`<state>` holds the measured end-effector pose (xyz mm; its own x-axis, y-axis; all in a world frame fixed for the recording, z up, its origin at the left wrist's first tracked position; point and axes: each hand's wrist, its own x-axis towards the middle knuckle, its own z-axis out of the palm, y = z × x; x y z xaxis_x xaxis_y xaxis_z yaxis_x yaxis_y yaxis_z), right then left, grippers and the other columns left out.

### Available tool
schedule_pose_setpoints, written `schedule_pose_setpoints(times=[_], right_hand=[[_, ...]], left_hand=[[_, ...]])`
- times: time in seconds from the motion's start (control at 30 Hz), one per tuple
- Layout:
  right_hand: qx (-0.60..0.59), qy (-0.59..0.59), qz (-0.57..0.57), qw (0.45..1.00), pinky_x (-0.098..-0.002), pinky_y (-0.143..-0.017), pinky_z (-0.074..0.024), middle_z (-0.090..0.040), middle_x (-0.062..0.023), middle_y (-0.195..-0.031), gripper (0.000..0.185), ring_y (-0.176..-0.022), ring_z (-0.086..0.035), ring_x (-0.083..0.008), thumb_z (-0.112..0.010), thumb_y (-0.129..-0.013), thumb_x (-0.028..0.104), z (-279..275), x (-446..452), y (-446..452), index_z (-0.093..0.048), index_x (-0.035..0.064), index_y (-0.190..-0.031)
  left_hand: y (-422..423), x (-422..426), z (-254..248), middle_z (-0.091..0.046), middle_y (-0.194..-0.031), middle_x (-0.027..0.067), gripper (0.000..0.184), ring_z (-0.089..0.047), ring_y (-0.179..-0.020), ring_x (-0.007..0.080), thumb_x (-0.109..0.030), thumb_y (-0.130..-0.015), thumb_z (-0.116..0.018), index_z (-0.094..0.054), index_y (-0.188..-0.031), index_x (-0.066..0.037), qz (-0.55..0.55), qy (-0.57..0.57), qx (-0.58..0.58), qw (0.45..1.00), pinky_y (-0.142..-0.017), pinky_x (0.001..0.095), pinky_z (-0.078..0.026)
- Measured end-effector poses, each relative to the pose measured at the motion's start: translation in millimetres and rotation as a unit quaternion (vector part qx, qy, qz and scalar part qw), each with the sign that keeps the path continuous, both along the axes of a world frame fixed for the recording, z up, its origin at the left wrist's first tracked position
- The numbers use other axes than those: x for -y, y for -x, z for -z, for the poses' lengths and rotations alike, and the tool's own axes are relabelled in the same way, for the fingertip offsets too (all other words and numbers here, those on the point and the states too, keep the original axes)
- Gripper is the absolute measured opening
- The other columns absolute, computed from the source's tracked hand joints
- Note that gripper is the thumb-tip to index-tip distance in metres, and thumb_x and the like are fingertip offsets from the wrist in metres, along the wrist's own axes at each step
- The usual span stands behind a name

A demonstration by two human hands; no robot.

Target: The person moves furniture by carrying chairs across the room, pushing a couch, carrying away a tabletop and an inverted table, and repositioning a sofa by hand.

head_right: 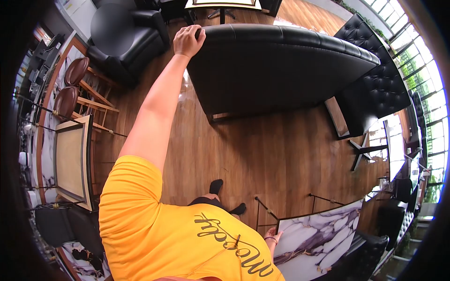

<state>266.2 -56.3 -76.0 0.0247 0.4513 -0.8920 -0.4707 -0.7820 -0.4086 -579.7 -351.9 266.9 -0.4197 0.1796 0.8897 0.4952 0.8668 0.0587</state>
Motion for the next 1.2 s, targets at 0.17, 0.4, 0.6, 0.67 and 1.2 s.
schedule_pose_setpoints(times=[0.17,0.4,0.6,0.67,1.2], right_hand=[[0.015,0.049,-0.039,0.998,-0.0331,-0.075,-0.0539,-0.057,-0.0126,-0.104,0.064,-0.09,-0.059,-0.0232,-0.059,-0.082,0.053,-26.6,-9.9,-18.6,-0.047,-0.0038,-0.107],[0.003,0.064,-0.091,0.994,-0.0359,-0.086,-0.0488,-0.046,-0.016,-0.122,0.088,-0.101,-0.056,-0.0259,-0.05,-0.08,0.066,-55.6,22.2,-0.8,-0.035,-0.0101,-0.121],[-0.013,0.094,-0.025,0.995,-0.0408,-0.081,-0.0514,-0.049,-0.0162,-0.118,0.072,-0.096,-0.058,-0.0281,-0.049,-0.085,0.057,-20.8,49.7,8.3,-0.037,-0.0039,-0.121],[-0.038,0.108,-0.004,0.993,-0.0404,-0.079,-0.052,-0.051,-0.0159,-0.114,0.065,-0.094,-0.059,-0.0282,-0.048,-0.088,0.053,-11.7,47.5,18.1,-0.038,-0.0032,-0.12],[0.108,-0.18,-0.571,0.793,-0.0368,-0.057,-0.0505,-0.063,-0.0106,-0.071,0.035,-0.061,-0.061,-0.0245,-0.045,-0.094,0.033,-136.6,-5.0,165.3,-0.056,0.0002,-0.09]], left_hand=[[-31.1,-3.2,-9.4,-0.066,-0.096,0.0073,0.034,-0.061,-0.093,0.0285,-0.043,-0.081,-0.056,-0.067,-0.094,-0.013,0.035,-0.079,0.128,0.988,-0.086,0.0355,-0.046],[32.5,48.3,37.5,-0.064,-0.103,0.006,0.033,-0.056,-0.1,0.0155,-0.031,-0.085,-0.061,-0.066,-0.103,-0.004,0.251,-0.365,0.334,0.832,-0.092,0.0253,-0.038],[30.8,45.6,63.4,-0.061,-0.096,0.0065,0.026,-0.054,-0.094,0.0165,-0.028,-0.083,-0.059,-0.063,-0.096,-0.006,0.204,-0.506,0.316,0.776,-0.088,0.028,-0.039],[11.9,45.4,54.0,-0.06,-0.096,0.0061,0.026,-0.053,-0.095,0.0165,-0.027,-0.084,-0.058,-0.061,-0.096,-0.004,0.212,-0.501,0.315,0.778,-0.089,0.0277,-0.038],[-355.2,-9.0,28.6,-0.044,-0.111,0.0213,0.052,-0.042,-0.104,0.0337,-0.017,-0.075,-0.061,-0.042,-0.117,0.005,0.236,-0.218,0.355,0.878,-0.092,0.0449,-0.033]])
